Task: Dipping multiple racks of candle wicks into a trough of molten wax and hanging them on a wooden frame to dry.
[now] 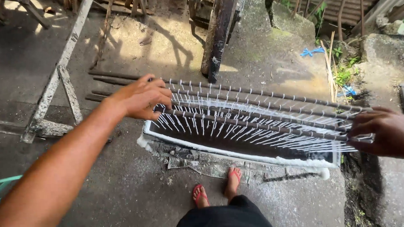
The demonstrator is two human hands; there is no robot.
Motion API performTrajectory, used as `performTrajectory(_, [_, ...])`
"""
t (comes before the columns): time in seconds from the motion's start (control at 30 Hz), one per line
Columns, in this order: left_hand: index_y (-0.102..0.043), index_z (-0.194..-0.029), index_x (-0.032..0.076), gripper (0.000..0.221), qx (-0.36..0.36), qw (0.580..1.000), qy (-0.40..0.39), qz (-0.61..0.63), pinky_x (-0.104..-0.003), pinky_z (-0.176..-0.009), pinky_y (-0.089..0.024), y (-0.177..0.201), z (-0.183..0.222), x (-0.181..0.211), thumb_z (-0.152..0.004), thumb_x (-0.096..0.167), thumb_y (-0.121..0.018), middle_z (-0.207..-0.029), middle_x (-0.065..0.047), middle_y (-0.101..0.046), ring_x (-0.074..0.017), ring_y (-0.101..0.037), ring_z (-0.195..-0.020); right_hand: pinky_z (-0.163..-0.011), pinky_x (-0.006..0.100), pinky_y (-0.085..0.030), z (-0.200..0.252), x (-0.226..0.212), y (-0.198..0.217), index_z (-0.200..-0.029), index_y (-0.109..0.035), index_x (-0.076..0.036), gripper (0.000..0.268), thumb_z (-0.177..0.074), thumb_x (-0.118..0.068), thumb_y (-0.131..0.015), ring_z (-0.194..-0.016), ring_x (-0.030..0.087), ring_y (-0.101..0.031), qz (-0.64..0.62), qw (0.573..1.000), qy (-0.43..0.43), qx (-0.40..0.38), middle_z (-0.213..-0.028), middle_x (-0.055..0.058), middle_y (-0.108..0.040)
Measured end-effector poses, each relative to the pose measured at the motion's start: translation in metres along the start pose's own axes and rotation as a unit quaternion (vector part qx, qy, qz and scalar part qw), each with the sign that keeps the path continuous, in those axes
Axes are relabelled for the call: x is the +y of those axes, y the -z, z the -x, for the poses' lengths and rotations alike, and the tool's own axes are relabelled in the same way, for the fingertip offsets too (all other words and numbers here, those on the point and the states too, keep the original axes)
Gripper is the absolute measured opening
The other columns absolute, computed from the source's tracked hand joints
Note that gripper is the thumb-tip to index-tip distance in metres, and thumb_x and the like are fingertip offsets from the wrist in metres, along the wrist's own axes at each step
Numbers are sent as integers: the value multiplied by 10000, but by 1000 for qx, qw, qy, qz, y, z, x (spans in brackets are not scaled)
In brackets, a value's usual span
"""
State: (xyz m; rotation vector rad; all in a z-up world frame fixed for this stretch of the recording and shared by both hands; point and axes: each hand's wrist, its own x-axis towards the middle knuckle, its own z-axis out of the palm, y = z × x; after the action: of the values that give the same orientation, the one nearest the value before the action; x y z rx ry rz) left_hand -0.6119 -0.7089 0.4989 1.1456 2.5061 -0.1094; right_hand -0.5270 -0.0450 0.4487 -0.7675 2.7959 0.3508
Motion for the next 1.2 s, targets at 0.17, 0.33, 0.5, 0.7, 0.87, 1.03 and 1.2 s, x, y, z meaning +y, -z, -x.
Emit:
performTrajectory(0.17, [-748, -1128, 308, 302, -7, 1000, -9, 21, -629, -1258, -154, -60, -27, -4, -828, 305, -782, -1174, 95, -685, -189, -523, -1246, -1229, 379, -446, -19, -38, -30, -1021, -818, -440, 270, -781, -540, -746, -1161, 47, -708, -60, 997, -4, -41, -1133, -211, -802])
performTrajectory(0.33, [-737, -1162, 277, 331, 6, 1000, -28, -1, -638, -1242, -157, -118, -52, -23, -833, 283, -770, -1186, 83, -669, -234, -497, -1260, -1281, 423, -373, -33, -56, -71, -1057, -787, -436, 308, -767, -537, -776, -1162, 69, -689, -62, 997, -14, -48, -1197, -187, -757])
performTrajectory(0.5, [-746, -1125, 266, 316, 23, 999, -34, -4, -627, -1235, -172, -152, -60, -25, -813, 253, -797, -1144, 69, -672, -235, -509, -1228, -1181, 393, -421, -37, -67, -97, -1004, -803, -394, 268, -765, -515, -797, -1115, 102, -701, -79, 996, -16, -40, -1122, -174, -774])
performTrajectory(0.7, [-747, -1111, 279, 288, 46, 998, -40, -33, -621, -1226, -219, -94, -32, -11, -823, 274, -762, -1086, 91, -684, -209, -553, -1160, -1231, 390, -423, -13, -51, -41, -1059, -790, -431, 289, -796, -538, -735, -1123, 66, -706, -54, 998, -19, -27, -1135, -190, -788])
performTrajectory(0.87, [-766, -1098, 314, 289, 32, 998, -42, 25, -651, -1231, -194, -17, -1, -6, -810, 294, -764, -1212, 95, -709, -229, -520, -1305, -982, 352, -565, 14, -2, -2, -783, -854, -491, 155, -699, -580, -759, -915, 57, -775, -45, 998, 18, 50, -899, -226, -795])
performTrajectory(1.03, [-766, -1092, 349, 276, 9, 999, -23, 23, -597, -1263, -195, 13, 5, -11, -822, 353, -715, -1255, 120, -694, -169, -504, -1332, -950, 362, -578, 27, -11, 67, -784, -876, -410, 187, -681, -544, -797, -841, 110, -791, -69, 996, -7, 52, -854, -183, -816])
performTrajectory(1.2, [-751, -1112, 360, 279, -6, 1000, -29, -8, -593, -1258, -217, -33, -29, -4, -842, 382, -684, -1202, 138, -705, -146, -542, -1262, -944, 365, -566, 5, -25, 20, -776, -840, -323, 150, -738, -465, -809, -850, 188, -764, -126, 990, 55, 21, -801, -90, -794])
